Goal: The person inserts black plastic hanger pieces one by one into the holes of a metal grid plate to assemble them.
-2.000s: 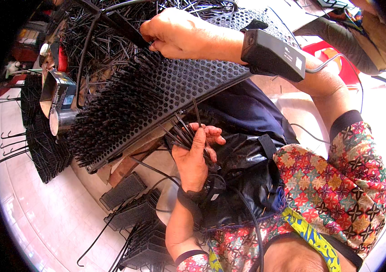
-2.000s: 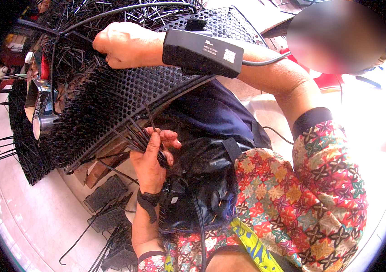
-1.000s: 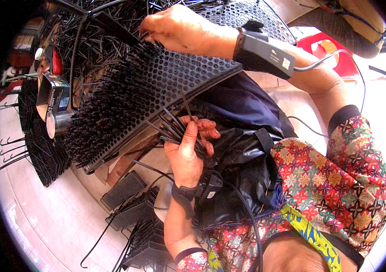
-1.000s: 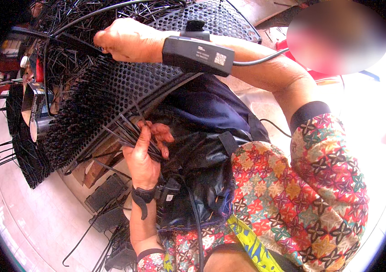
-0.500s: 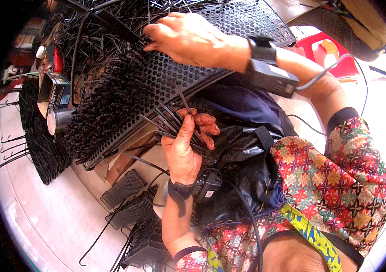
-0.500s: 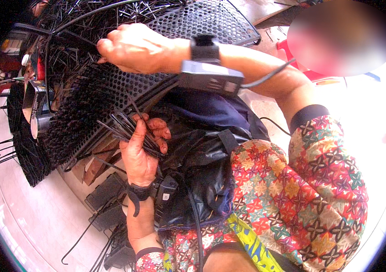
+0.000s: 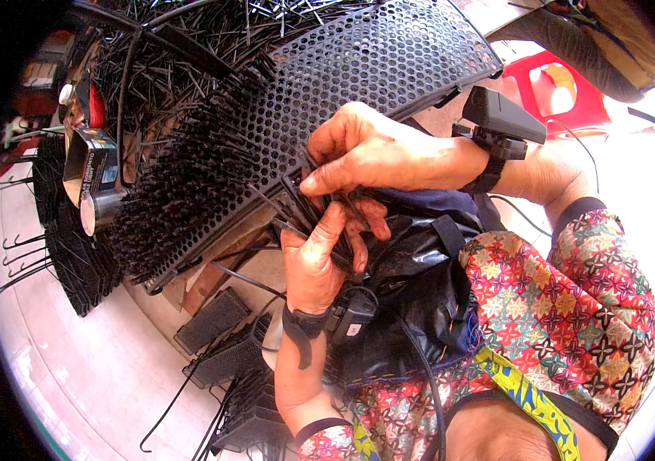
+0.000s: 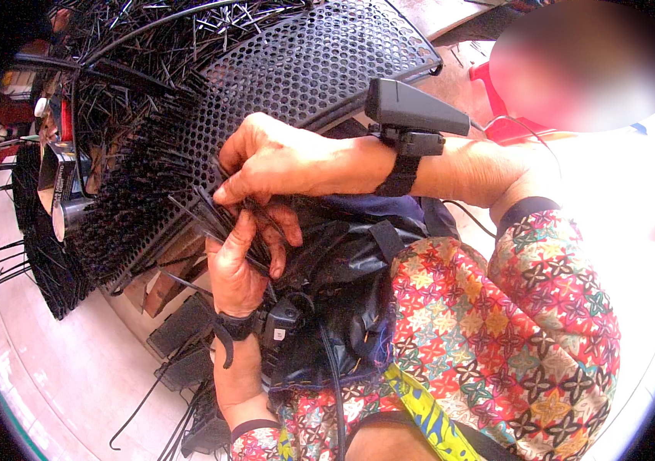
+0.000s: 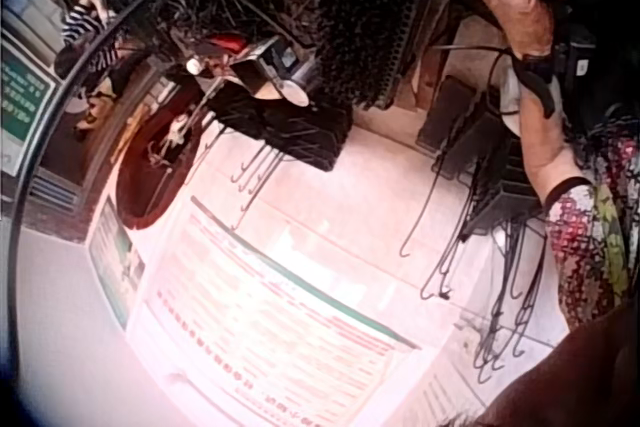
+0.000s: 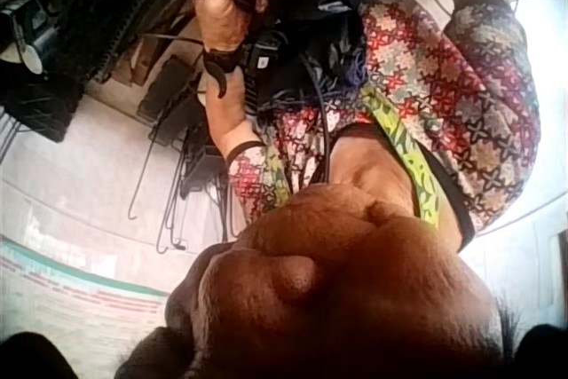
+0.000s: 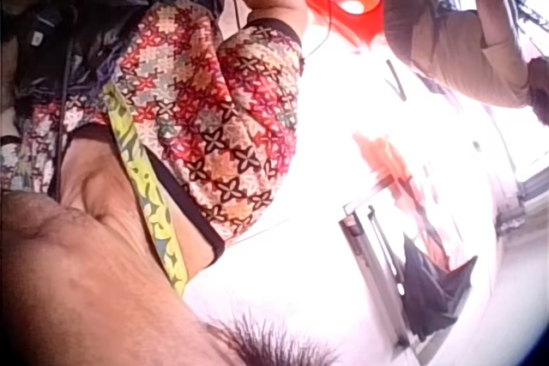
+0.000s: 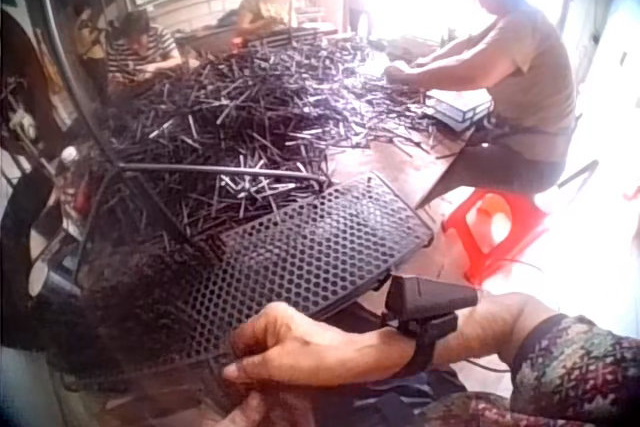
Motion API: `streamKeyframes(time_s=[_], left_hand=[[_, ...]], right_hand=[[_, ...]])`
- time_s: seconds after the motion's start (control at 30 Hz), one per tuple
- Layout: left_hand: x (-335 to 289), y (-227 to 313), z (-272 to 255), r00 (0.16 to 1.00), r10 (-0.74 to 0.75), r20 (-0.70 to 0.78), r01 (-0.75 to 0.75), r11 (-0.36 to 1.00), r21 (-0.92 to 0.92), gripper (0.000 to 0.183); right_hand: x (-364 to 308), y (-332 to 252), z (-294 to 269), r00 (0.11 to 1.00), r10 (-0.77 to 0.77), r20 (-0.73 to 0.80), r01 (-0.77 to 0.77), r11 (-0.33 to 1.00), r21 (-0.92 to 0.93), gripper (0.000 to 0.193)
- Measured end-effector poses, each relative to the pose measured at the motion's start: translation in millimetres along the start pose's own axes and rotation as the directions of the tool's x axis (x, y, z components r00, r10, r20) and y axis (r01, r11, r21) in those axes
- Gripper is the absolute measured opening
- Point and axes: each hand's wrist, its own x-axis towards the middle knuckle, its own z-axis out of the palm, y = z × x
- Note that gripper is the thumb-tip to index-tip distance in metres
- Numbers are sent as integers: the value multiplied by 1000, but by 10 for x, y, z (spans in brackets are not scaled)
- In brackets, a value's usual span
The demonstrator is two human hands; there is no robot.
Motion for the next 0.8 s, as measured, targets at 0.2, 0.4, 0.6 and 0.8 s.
streamKeyframes(time_s=[0.2, 0.4, 0.6, 0.8], left_hand=[[-25, -53, 83, 975, 4, -224, 4, 999, 38, 23], [-64, -95, -46, 977, -23, -214, 32, 999, 42, 22], [-67, -134, -95, 976, -4, -219, -6, 999, -44, 23], [-44, -146, -60, 962, -31, -270, 3, 995, -102, 20]], right_hand=[[47, 123, -119, 946, -244, -212, 195, 954, -229, 15], [81, -123, -272, 848, -346, -402, 316, 938, -140, 14], [483, -135, -429, 565, -695, -445, 645, 708, -287, 9], [704, -85, -537, 453, -814, -364, 604, 580, -547, 15]])
